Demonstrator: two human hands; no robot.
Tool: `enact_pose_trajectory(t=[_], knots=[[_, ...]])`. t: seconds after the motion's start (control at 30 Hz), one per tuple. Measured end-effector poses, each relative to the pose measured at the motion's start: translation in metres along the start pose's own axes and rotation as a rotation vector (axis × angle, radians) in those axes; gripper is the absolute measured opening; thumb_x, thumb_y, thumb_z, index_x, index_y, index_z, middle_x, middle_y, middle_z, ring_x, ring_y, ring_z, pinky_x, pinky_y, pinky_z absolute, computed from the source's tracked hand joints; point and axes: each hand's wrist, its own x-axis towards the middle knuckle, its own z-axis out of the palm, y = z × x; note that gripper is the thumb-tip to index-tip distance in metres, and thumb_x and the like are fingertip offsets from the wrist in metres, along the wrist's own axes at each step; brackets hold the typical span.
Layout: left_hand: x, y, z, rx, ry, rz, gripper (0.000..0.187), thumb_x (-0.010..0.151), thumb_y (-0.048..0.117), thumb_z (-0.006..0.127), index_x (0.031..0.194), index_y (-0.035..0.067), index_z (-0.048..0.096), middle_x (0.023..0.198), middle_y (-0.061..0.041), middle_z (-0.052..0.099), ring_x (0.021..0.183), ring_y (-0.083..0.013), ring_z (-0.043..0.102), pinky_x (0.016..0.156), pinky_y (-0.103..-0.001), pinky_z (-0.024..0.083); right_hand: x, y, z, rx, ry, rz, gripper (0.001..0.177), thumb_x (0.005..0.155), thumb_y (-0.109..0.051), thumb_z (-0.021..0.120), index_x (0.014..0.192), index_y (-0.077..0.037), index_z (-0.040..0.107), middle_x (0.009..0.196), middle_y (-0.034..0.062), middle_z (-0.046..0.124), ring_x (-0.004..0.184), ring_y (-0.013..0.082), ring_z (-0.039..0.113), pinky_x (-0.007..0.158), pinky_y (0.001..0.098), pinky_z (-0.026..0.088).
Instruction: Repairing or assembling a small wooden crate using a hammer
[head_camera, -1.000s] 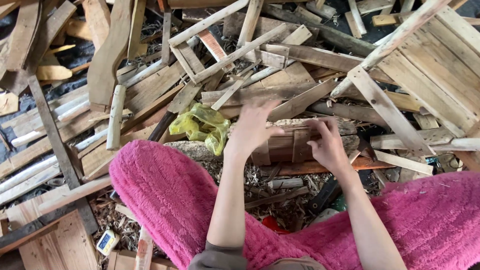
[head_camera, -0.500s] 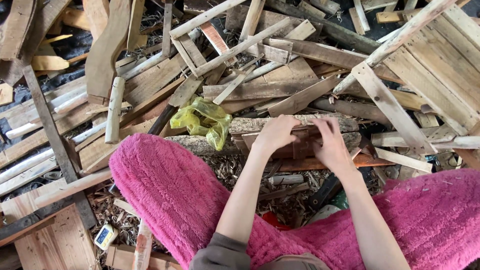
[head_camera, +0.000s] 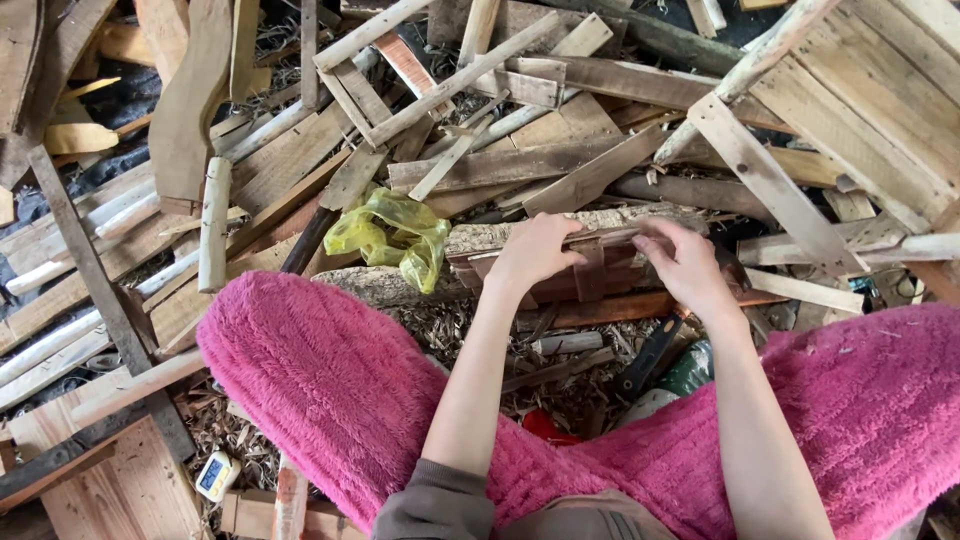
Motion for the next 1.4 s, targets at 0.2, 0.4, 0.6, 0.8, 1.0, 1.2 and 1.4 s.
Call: enact_pose_trajectory(t=[0.2, 0.4, 0.6, 0.8, 1.0, 1.2, 1.4], knots=[[0.002, 0.002, -0.006, -0.001, -0.004, -0.006, 0.030, 0.077, 0.038, 0.081, 0.099, 0.018, 0.076, 0.095, -0.014, 0.078, 0.099, -0.0442, 0.073, 0.090, -0.058, 0.058, 0.003, 0.021, 0.004, -0.017, -0.023, -0.020, 0.029, 0.097, -0.016, 0.071, 0.126, -0.016, 0.074, 0.114, 0.0126, 0.076, 0.110, 0.0355, 0.069, 0.095, 0.0486, 0.053], [0.001, 0.004, -0.001, 0.013, -0.006, 0.001, 0.026, 0.079, 0.037, 0.079, 0.098, 0.019, 0.075, 0.094, -0.013, 0.078, 0.098, -0.0431, 0.073, 0.089, -0.058, 0.058, 0.000, 0.010, 0.005, -0.066, -0.015, -0.055, 0.022, 0.099, -0.013, 0.069, 0.120, -0.013, 0.075, 0.109, 0.0125, 0.076, 0.108, 0.0365, 0.070, 0.095, 0.0476, 0.054], [0.002, 0.001, 0.001, 0.023, 0.006, 0.014, 0.029, 0.075, 0.036, 0.082, 0.096, 0.018, 0.074, 0.093, -0.014, 0.077, 0.098, -0.0436, 0.073, 0.087, -0.058, 0.059, 0.003, 0.018, 0.007, -0.111, -0.010, -0.101, 0.022, 0.097, -0.013, 0.070, 0.119, -0.014, 0.074, 0.108, 0.0130, 0.076, 0.110, 0.0360, 0.069, 0.097, 0.0483, 0.053], [0.006, -0.005, 0.008, 0.015, 0.024, 0.024, 0.033, 0.073, 0.040, 0.083, 0.093, 0.016, 0.073, 0.093, -0.014, 0.077, 0.096, -0.0448, 0.073, 0.086, -0.059, 0.058, 0.005, 0.008, 0.007, -0.044, -0.064, -0.072, 0.024, 0.098, -0.007, 0.067, 0.121, -0.012, 0.072, 0.109, 0.0153, 0.075, 0.109, 0.0353, 0.069, 0.096, 0.0488, 0.052], [0.004, -0.003, 0.005, 0.067, 0.032, 0.002, 0.032, 0.073, 0.042, 0.084, 0.092, 0.019, 0.073, 0.093, -0.011, 0.077, 0.096, -0.0422, 0.074, 0.086, -0.058, 0.059, 0.005, 0.007, 0.005, 0.021, -0.112, -0.028, 0.028, 0.097, -0.006, 0.068, 0.125, -0.006, 0.070, 0.112, 0.0196, 0.074, 0.110, 0.0365, 0.069, 0.096, 0.0493, 0.053], [0.001, 0.003, 0.006, 0.085, 0.019, -0.007, 0.030, 0.080, 0.041, 0.079, 0.097, 0.018, 0.067, 0.093, -0.013, 0.075, 0.096, -0.0438, 0.073, 0.087, -0.058, 0.058, -0.003, -0.029, 0.001, 0.054, -0.166, -0.021, 0.034, 0.099, -0.026, 0.072, 0.122, -0.002, 0.068, 0.112, 0.0229, 0.073, 0.110, 0.0406, 0.067, 0.100, 0.0544, 0.049], [-0.001, 0.005, 0.004, 0.112, -0.004, -0.005, 0.034, 0.084, 0.040, 0.074, 0.106, 0.017, 0.063, 0.097, -0.014, 0.075, 0.098, -0.0449, 0.073, 0.091, -0.058, 0.057, 0.002, -0.010, 0.019, 0.004, -0.114, -0.033, 0.025, 0.109, -0.032, 0.059, 0.117, -0.009, 0.066, 0.104, 0.0151, 0.072, 0.107, 0.0391, 0.068, 0.097, 0.0525, 0.050]])
